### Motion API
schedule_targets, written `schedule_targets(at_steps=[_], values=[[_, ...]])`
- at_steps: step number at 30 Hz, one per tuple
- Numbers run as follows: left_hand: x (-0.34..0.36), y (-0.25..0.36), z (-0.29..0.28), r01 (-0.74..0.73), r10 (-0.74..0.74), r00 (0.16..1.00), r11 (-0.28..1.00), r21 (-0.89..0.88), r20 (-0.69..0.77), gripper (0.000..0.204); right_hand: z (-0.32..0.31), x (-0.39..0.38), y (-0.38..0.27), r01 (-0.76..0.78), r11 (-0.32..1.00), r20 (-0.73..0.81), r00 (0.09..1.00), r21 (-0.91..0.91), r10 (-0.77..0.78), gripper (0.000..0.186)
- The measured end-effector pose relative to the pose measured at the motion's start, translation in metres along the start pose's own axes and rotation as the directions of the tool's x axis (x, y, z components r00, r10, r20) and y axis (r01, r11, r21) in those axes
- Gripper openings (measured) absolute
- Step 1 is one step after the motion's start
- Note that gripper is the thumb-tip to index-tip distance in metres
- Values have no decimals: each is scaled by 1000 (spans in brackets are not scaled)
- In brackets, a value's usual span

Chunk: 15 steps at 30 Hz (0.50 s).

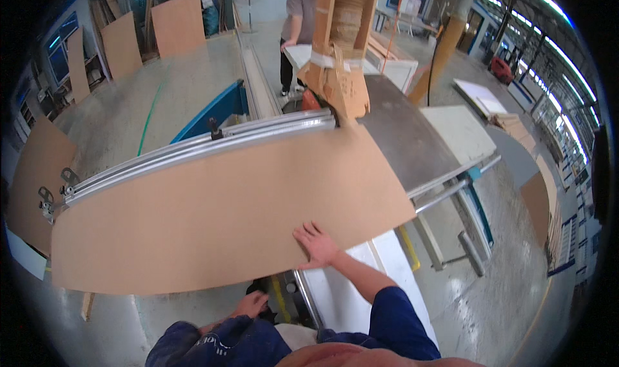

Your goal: The person feeds a curved wooden panel into a large table saw by hand to trim its edge.

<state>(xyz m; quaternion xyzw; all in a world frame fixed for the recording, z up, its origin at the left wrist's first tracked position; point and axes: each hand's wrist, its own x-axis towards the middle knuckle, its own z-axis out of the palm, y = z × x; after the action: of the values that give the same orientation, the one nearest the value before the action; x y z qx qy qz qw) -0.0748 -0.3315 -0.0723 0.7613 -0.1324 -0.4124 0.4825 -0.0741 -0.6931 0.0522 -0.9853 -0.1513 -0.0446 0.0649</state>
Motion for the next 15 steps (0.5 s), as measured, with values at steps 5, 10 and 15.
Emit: schedule_targets(at_steps=[5,10,15], values=[[47,57,112,-328,320,892,944,30,-318,49,-1,6,-16,27,999,-19,999,32,-27,114],[44,101,164,-99,33,798,992,-77,-602,51,-14,-14,-17,45,998,-142,989,46,-38,109],[42,103,149,-64,17,828,996,-64,-561,50,-14,0,-17,46,995,-125,992,91,-34,113]])
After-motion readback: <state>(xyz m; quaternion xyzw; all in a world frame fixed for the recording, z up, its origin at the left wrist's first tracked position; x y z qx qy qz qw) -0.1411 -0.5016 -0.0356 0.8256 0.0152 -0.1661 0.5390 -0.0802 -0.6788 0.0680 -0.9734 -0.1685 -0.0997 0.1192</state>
